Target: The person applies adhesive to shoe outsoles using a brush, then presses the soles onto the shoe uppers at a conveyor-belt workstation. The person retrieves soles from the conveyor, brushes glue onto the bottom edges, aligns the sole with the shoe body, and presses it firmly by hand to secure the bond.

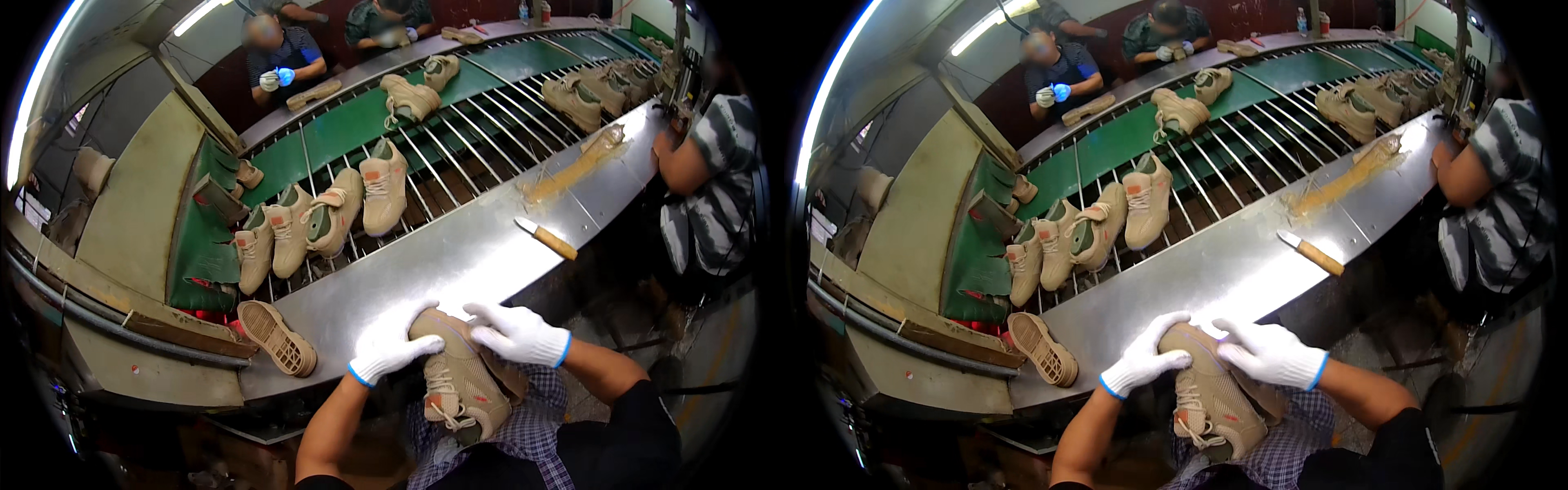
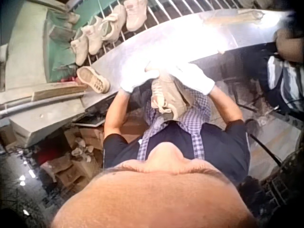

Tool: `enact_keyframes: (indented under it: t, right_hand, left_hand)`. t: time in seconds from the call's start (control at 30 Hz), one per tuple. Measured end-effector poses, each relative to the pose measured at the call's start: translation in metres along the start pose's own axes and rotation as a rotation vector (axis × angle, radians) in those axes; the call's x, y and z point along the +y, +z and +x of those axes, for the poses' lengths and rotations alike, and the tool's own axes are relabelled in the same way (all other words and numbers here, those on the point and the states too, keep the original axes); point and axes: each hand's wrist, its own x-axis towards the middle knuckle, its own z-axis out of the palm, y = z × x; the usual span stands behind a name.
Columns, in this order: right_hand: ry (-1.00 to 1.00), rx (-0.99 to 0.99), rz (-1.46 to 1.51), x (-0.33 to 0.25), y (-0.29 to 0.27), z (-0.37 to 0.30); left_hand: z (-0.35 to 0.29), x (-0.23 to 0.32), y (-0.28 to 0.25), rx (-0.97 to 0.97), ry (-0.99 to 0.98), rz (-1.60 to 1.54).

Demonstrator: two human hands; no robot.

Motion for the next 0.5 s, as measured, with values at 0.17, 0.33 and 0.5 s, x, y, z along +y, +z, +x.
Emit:
enact_keyframes:
  t: [0.17,0.33,0.5]
  right_hand:
    - [0.114,-0.281,0.137,0.026,0.003,-0.032]
    - [-0.116,0.055,-0.272,0.022,0.038,-0.034]
    - [-0.471,0.372,-0.399,0.041,0.053,-0.012]
  left_hand:
    - [0.027,0.056,-0.004,-0.054,0.211,0.299]
    - [0.040,0.052,0.021,0.066,0.145,0.405]
    - [0.035,0.041,0.017,0.124,0.170,0.271]
